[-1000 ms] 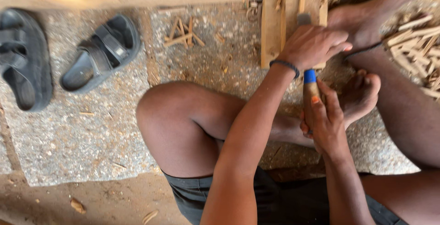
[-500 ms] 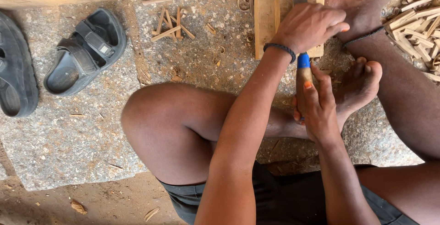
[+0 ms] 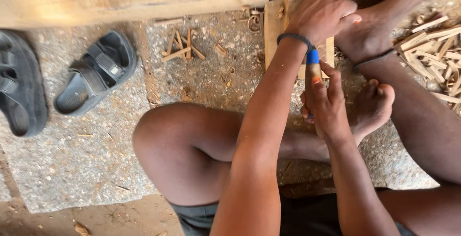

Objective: The person carves a wooden block with a chisel while sitting on the floor and using their bare feet to hold the block in place.

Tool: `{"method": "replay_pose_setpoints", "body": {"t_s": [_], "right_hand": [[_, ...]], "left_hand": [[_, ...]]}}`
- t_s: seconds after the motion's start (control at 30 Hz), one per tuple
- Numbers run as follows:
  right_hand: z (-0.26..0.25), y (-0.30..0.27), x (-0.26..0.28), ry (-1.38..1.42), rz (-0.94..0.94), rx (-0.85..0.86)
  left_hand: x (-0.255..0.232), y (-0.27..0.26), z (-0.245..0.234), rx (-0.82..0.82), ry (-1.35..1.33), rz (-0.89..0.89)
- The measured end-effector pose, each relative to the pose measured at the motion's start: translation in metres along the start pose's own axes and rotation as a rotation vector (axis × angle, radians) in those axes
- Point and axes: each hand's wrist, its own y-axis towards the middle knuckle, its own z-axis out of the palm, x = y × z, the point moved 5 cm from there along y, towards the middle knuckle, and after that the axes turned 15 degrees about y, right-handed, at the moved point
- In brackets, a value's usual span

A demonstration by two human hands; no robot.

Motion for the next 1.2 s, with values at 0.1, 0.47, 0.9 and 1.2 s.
{"method": "replay_pose_setpoints", "body": {"t_s": [0.1, 0.47, 0.9, 1.2], "right_hand": [[0.001, -0.006, -0.002, 0.016, -0.029, -0.027], [-0.052, -0.029, 0.03, 0.417, -0.09, -0.157], [-0.09, -0.05, 0.015, 0.414, -0.087, -0.266], [-0.093, -0.045, 0.007, 0.385, -0.096, -0.232]], "left_hand": [[-0.004, -0.013, 0.004, 0.176, -0.02, -0.111], [0.036, -0.11, -0.087, -0.309, -0.014, -0.397], [0.004, -0.093, -0.072, 0.169, 0.361, -0.342], [0.011, -0.088, -0.052, 0.089, 0.325, -0.366]]}}
